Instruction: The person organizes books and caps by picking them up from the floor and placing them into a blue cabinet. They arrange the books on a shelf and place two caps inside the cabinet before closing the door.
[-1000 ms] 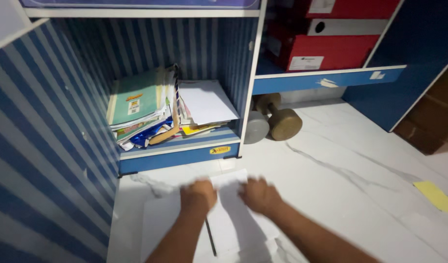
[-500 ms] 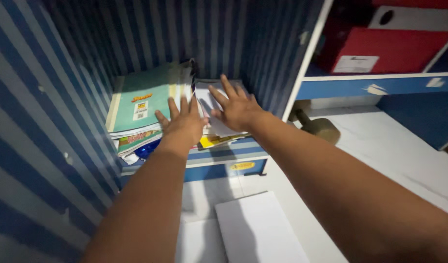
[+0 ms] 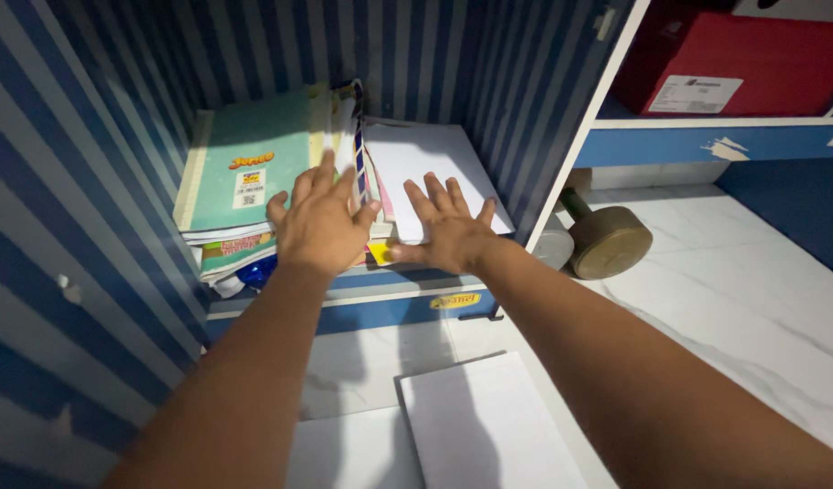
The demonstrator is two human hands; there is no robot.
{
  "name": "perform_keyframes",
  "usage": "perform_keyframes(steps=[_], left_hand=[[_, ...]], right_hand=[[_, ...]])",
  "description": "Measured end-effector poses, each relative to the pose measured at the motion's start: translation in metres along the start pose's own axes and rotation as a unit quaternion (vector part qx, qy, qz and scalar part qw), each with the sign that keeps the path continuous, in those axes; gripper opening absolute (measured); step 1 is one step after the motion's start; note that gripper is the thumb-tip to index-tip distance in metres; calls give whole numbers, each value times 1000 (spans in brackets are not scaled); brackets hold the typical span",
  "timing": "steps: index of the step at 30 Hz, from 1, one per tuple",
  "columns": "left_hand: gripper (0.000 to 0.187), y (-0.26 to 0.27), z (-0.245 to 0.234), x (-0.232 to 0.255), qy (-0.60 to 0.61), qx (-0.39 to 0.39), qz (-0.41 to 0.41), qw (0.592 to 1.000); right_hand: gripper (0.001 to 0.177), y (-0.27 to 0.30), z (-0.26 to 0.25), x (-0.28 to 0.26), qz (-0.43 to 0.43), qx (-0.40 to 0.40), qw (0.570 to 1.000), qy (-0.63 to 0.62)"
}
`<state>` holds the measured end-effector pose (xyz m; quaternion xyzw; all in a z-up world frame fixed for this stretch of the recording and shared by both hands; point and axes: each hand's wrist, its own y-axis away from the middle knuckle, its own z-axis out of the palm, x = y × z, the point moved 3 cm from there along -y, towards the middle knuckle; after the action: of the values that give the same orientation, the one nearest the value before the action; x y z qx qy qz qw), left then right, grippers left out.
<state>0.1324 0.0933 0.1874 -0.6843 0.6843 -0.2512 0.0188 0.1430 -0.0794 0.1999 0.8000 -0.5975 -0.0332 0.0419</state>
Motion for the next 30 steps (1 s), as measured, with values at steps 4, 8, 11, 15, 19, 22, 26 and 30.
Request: perform_keyframes(steps=[4, 8, 11, 15, 19, 22, 26, 30], left_hand=[[67, 4, -2, 2, -35, -38, 2, 999], [71, -1, 7, 1, -24, -50, 1, 998], [68, -4, 16, 0, -18, -40, -2, 999], [51, 35, 28, 25, 83, 124, 22, 989], [41, 82, 40, 65, 371, 152, -112, 909], [52, 96, 61, 85, 750, -25, -309, 585], [48, 105, 58, 94, 791, 7, -141, 595], [46, 148, 57, 92, 794, -34, -172, 583]], right_hand=[[89, -5, -1, 8, -30, 3, 999, 11], [68, -19, 9, 28, -43, -12, 999, -14], [78, -25, 12, 33, -104, 24, 994, -33], [75, -6, 18, 32, -103, 21, 993, -43], [75, 55, 27, 25, -58, 90, 994, -32], [73, 115, 33, 19, -116, 191, 974, -34], [73, 175, 28, 18, -141, 136, 977, -88], [76, 220, 34, 46, -15, -46, 991, -121]])
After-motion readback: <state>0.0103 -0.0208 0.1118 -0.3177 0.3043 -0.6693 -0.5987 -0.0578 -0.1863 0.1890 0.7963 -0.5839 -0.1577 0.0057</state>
